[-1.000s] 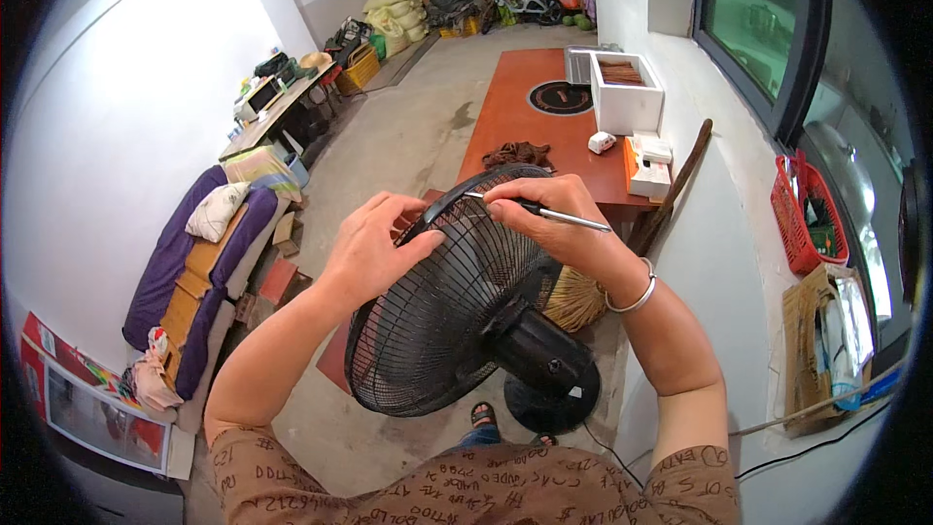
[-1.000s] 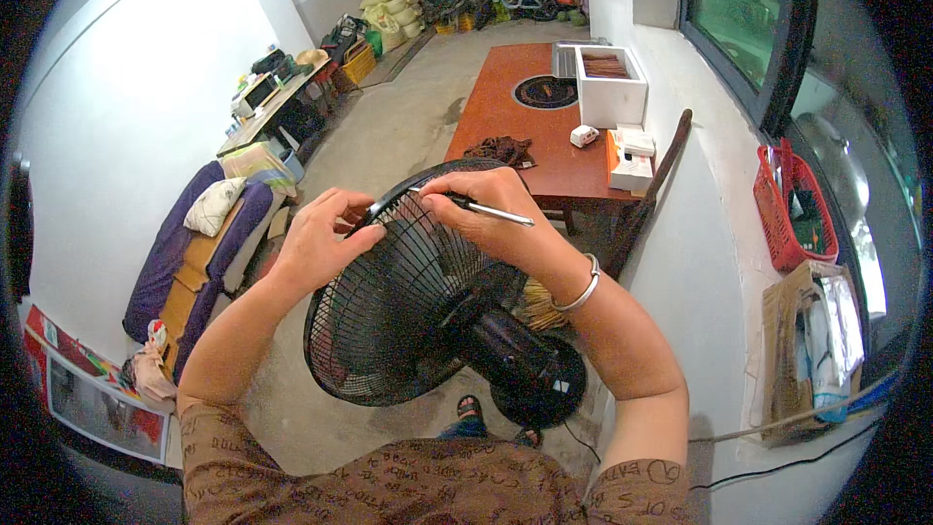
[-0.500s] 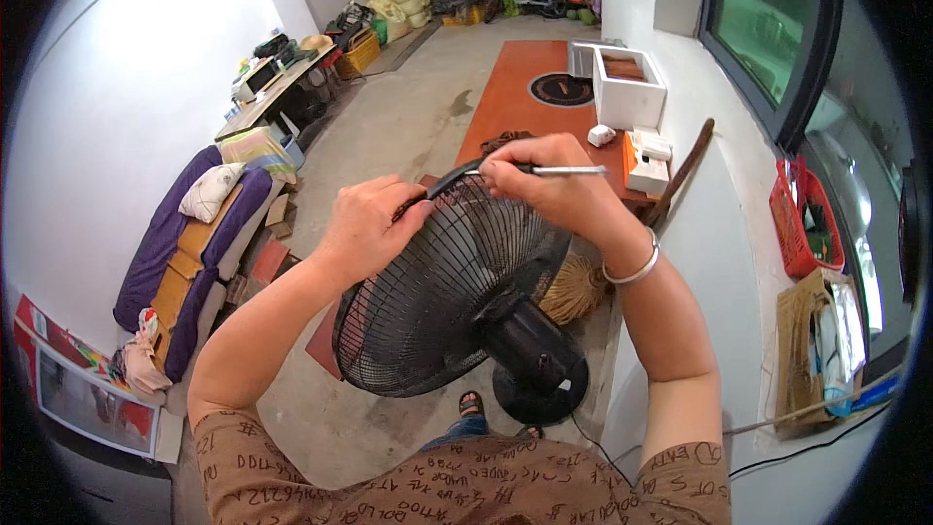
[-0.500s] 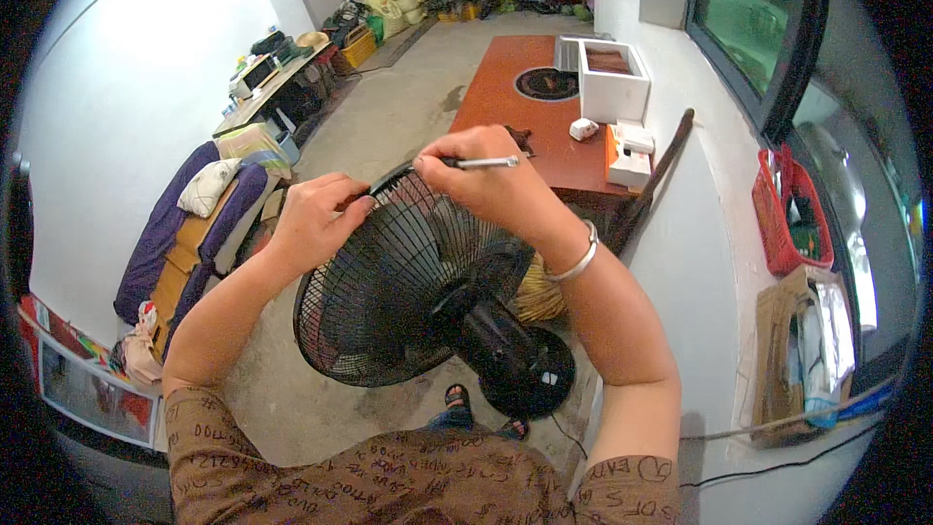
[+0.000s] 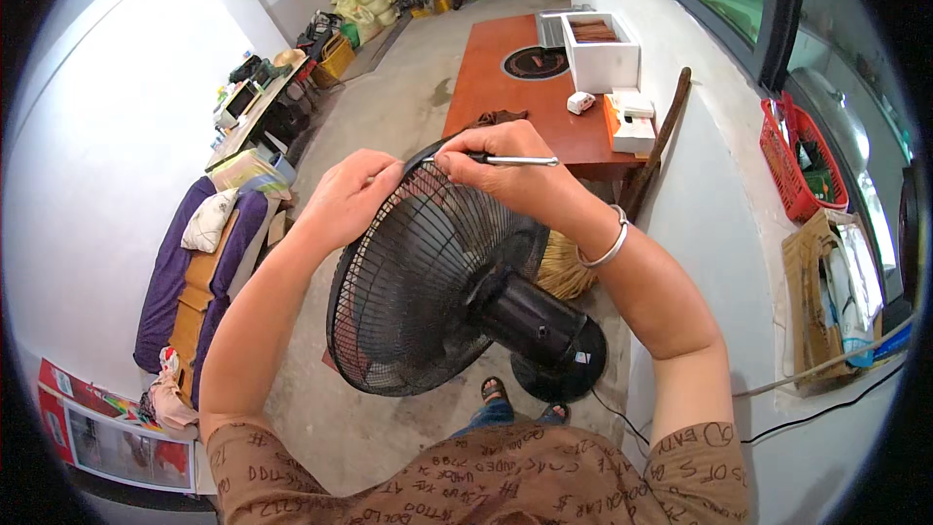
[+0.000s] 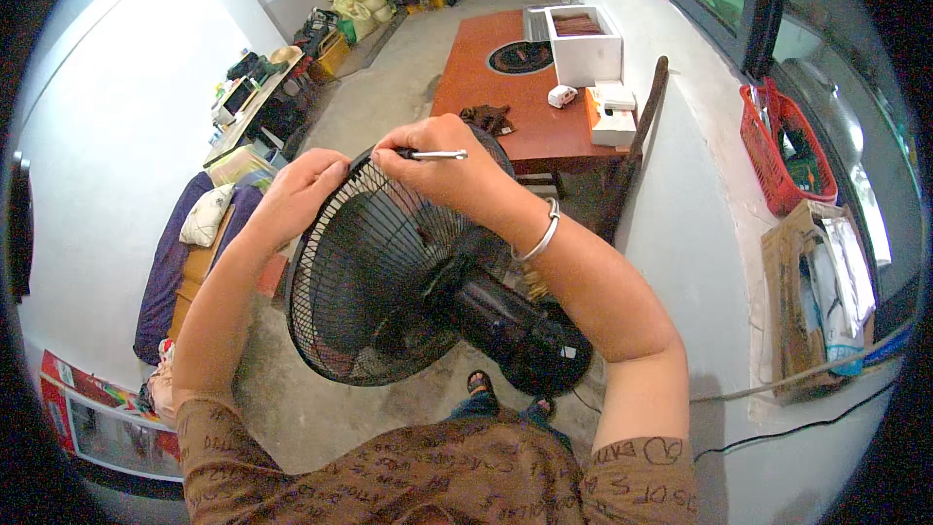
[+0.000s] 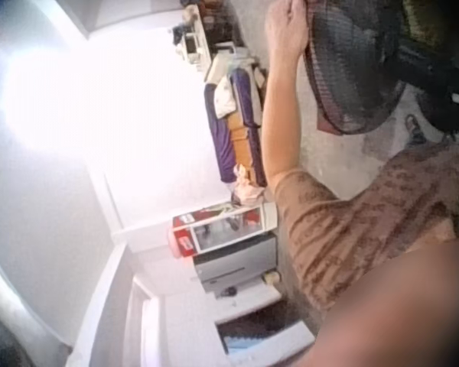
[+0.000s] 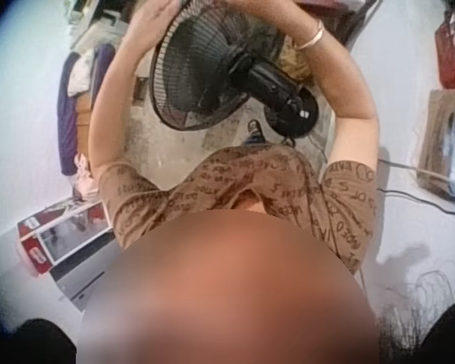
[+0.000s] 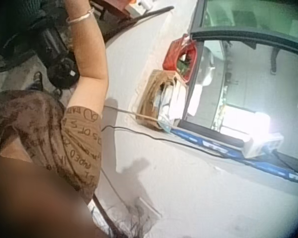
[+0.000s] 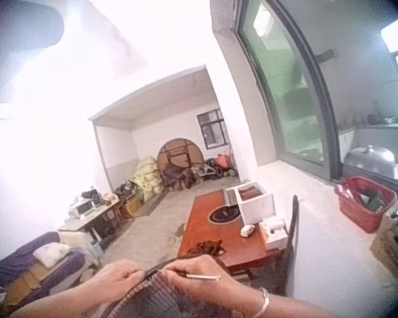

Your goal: Repairing or cleaning a floor fan using a screwdriver and hands.

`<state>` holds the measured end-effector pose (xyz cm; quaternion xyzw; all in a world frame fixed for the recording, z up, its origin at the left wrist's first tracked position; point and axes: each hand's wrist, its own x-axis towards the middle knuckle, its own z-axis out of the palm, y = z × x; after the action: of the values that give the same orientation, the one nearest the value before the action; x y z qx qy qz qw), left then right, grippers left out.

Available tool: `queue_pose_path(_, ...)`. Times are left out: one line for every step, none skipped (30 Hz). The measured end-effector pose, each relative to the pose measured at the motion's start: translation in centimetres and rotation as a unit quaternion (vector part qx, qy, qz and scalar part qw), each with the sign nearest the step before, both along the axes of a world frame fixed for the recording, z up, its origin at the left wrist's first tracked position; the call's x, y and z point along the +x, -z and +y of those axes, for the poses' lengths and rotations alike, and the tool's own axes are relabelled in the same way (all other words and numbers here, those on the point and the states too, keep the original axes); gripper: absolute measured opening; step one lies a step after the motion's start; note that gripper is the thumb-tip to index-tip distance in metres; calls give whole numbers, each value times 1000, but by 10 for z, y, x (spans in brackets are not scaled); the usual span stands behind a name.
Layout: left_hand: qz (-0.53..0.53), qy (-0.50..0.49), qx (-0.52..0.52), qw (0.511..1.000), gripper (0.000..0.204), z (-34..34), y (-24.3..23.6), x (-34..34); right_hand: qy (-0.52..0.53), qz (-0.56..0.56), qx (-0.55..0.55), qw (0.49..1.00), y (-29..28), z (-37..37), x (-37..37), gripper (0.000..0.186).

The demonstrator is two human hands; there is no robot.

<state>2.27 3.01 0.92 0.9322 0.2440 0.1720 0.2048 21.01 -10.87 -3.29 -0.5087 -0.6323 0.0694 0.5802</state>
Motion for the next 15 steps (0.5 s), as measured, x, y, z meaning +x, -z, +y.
queue_pose_path(38, 11, -1, 999, 26, 3, -2, 1, -1, -4, 1, 1000, 0, 0, -2, 23)
queue_pose_path(30, 9, 1, 1000, 26, 5, -1, 2, -14, 5, -27, 1000, 3, -2, -3, 23)
queue_pose_path(14, 27, -95, 995, 26, 7, -1, 2, -31, 11, -54, 998, 2, -3, -6, 23)
queue_pose_path(-5, 46, -189, 981, 26, 11, 1, 0, -32, 23, -78, 996, -1, -10, -9, 23)
queue_pose_path(-34, 67, -261, 962, 27, 19, 11, -2, -27, 24, -61, 997, 3, -12, -9, 22)
queue_pose_path(-37, 85, -307, 947, 24, 17, 11, -2, -20, 26, -47, 998, 8, -13, -8, 21)
queue_pose_path(-46, 72, -347, 934, 23, 16, 12, 0, -23, 14, -46, 999, 10, -15, -8, 21)
queue_pose_path(-53, 62, -390, 917, 22, 14, 13, 2, -21, 35, -44, 998, 12, -17, -9, 21)
queue_pose_path(-64, 63, -391, 916, 22, 12, 12, 3, -18, 56, -42, 997, 12, -19, -10, 20)
queue_pose_path(-53, 37, -418, 906, 22, 9, 10, 4, -20, 45, -45, 998, 12, -19, -13, 20)
queue_pose_path(-41, 12, -444, 895, 22, 7, 7, 4, -5, 20, -25, 999, 9, -20, -17, 19)
queue_pose_path(-49, 15, -445, 894, 22, 8, 8, 4, 11, -4, -6, 1000, 7, -21, -21, 18)
queue_pose_path(-41, 17, -431, 901, 22, 10, 9, 4, 22, -24, -4, 999, 2, -23, -25, 17)
queue_pose_path(-32, 20, -417, 908, 23, 9, 8, 6, 22, -30, -7, 999, 2, -22, -26, 17)
queue_pose_path(-36, 22, -420, 907, 23, 7, 5, 7, 30, -43, 3, 999, 2, -20, -27, 17)
